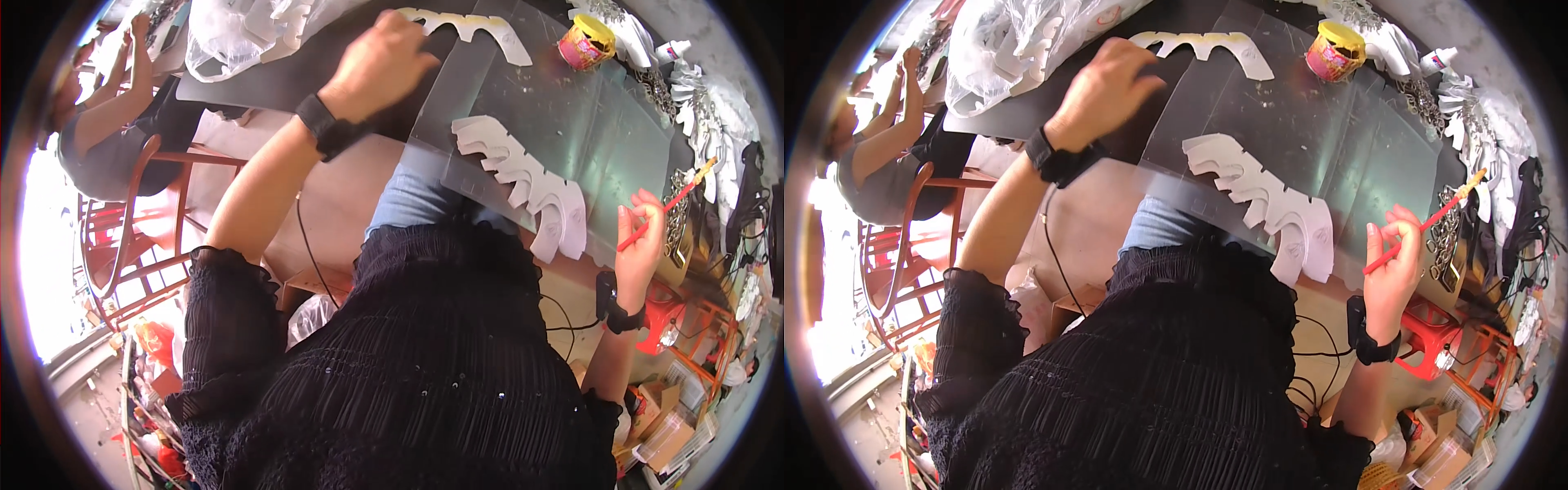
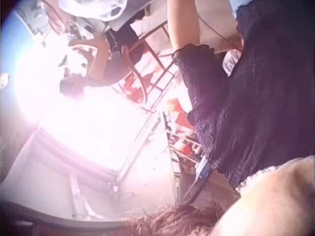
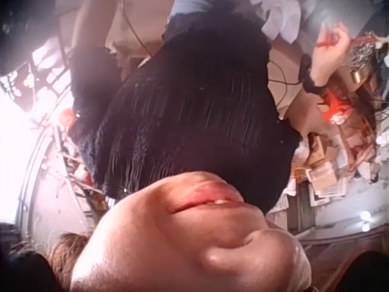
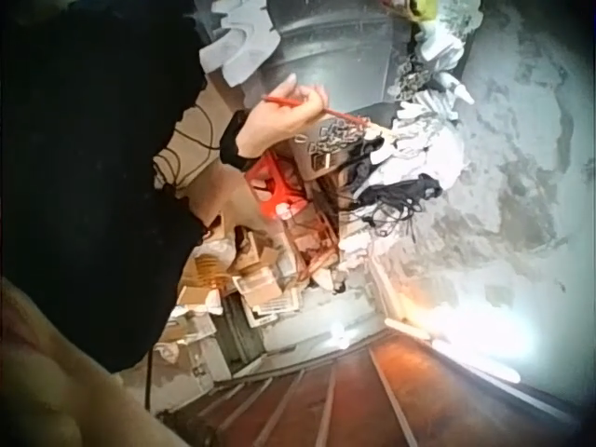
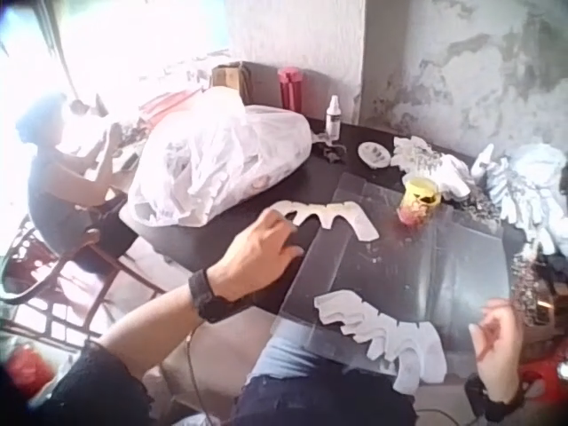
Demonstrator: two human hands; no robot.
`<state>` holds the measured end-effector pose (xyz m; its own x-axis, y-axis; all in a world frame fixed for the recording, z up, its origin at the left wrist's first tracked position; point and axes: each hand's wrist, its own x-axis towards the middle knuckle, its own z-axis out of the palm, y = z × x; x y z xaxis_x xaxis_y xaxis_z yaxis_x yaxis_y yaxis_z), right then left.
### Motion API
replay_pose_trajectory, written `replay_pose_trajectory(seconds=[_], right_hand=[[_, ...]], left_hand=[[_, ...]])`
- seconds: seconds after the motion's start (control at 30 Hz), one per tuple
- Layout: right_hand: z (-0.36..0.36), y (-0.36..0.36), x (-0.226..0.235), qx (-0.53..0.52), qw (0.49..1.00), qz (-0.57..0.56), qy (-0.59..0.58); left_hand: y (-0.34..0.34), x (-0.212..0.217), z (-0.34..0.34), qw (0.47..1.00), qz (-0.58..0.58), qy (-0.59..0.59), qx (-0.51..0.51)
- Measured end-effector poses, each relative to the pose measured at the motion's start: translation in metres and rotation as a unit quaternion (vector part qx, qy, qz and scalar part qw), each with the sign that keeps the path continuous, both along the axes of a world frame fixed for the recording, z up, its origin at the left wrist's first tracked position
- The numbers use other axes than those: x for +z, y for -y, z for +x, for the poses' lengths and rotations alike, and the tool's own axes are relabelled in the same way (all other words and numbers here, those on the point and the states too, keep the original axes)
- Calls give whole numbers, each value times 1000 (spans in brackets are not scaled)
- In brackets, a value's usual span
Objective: Applying adhesive to shoe component parts using a brush.
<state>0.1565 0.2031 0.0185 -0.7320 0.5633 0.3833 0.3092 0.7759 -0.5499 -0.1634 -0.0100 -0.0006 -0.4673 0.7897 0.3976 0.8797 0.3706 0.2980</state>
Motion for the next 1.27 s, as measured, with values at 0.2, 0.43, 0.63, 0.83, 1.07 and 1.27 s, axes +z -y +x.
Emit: replay_pose_trajectory(seconds=[0.2, 0.43, 0.63, 0.83, 1.07, 1.27], right_hand=[[19, 30, -11, 46, 999, 13, -15], [11, 44, -33, 67, 997, -45, -18], [1, 36, -20, 90, 994, -40, -53], [0, 34, -12, 105, 992, -60, -36], [1, 46, -12, 112, 986, -51, -116], [-8, 27, -14, 104, 980, -115, -125]], left_hand=[[-21, -10, 78, 987, -65, 101, -105], [-26, -30, 91, 994, -3, 103, -43], [-31, -20, 82, 967, -26, 245, -71], [-30, -14, 75, 960, -57, 264, -78], [-24, -29, 81, 986, 116, 55, -106], [-30, 24, 75, 925, 59, 371, -62]])
